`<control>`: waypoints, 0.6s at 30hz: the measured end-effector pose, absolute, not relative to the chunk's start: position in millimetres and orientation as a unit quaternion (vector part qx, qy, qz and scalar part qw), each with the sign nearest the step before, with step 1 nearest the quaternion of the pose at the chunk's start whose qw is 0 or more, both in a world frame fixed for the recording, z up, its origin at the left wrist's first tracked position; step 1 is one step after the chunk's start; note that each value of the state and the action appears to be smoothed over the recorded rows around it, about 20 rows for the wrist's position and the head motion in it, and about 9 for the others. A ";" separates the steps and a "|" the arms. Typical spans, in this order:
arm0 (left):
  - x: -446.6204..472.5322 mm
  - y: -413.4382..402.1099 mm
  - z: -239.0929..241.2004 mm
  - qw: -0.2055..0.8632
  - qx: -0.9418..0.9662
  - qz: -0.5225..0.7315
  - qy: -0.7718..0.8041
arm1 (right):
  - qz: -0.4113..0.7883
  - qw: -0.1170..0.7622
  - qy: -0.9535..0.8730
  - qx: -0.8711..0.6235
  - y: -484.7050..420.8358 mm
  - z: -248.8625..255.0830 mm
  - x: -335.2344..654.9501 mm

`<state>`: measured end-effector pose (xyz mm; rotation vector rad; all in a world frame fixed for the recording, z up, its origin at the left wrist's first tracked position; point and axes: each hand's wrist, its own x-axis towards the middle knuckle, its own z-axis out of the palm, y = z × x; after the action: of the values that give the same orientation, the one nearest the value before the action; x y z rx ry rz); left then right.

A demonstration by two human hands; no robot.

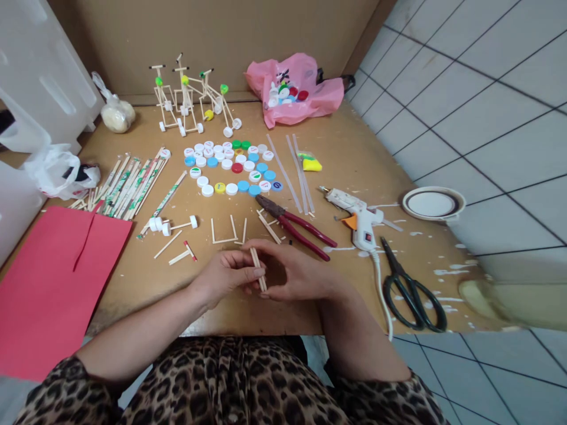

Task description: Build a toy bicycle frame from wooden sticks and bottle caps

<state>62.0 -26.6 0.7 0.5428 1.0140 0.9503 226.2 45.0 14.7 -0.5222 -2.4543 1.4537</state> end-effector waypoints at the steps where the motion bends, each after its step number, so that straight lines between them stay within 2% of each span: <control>1: 61.3 -26.6 1.1 0.734 0.249 0.433 0.460 | 0.500 0.127 -0.837 -0.184 44.4 14.8 226.0; 12: 57.7 -24.9 2.3 0.728 0.259 0.438 0.460 | 0.528 0.145 -0.815 -0.189 44.8 11.5 223.6; 18: 33.4 -20.5 19.8 0.637 0.273 0.528 0.490 | 0.585 0.229 -0.758 -0.175 48.2 9.3 229.3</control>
<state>33.4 -20.5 19.8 0.6231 1.1192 1.2068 229.3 48.2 9.3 -0.4815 -2.0868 1.6115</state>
